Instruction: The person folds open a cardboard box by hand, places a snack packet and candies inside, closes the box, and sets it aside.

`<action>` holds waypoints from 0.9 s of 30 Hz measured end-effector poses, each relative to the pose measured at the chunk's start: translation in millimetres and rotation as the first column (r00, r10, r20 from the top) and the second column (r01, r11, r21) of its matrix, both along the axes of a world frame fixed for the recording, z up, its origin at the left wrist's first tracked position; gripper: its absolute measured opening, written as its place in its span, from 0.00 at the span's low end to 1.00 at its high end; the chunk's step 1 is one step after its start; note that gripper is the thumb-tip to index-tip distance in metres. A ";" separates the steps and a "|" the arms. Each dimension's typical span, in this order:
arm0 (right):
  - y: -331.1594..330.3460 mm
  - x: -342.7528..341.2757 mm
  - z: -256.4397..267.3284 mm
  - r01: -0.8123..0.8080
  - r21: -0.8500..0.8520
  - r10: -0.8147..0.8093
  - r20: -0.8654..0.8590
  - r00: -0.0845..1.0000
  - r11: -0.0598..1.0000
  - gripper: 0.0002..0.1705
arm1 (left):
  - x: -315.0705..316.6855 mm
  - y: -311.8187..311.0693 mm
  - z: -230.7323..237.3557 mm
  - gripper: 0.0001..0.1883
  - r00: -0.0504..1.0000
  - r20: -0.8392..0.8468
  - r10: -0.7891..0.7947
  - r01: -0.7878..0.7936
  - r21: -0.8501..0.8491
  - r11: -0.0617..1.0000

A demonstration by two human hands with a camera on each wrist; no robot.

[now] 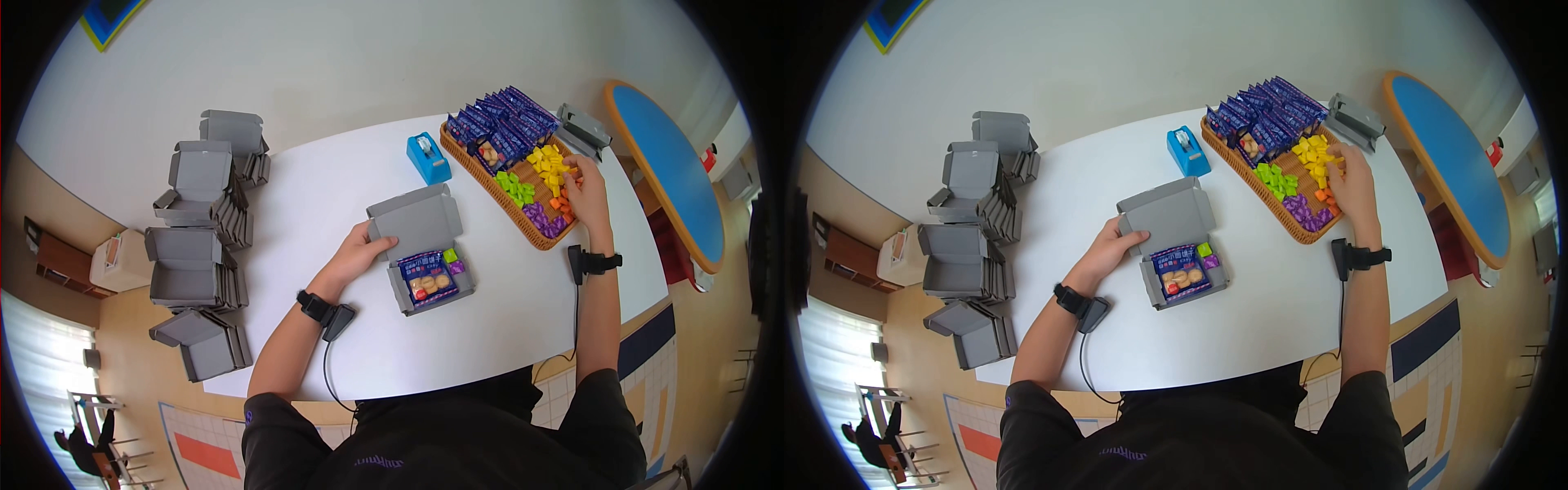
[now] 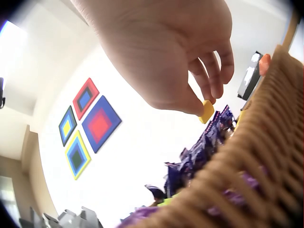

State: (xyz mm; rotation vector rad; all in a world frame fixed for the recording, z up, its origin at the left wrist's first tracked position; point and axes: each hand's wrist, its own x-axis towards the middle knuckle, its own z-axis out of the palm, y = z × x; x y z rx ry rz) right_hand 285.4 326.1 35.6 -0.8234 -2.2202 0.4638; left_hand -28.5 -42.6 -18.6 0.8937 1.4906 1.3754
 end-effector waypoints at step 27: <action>37.9 39.1 -13.5 0.133 0.209 -0.187 0.265 0.946 0.969 0.12 | -0.6 -1.0 -1.4 0.21 0.999 0.031 0.011 -0.012 0.033 0.999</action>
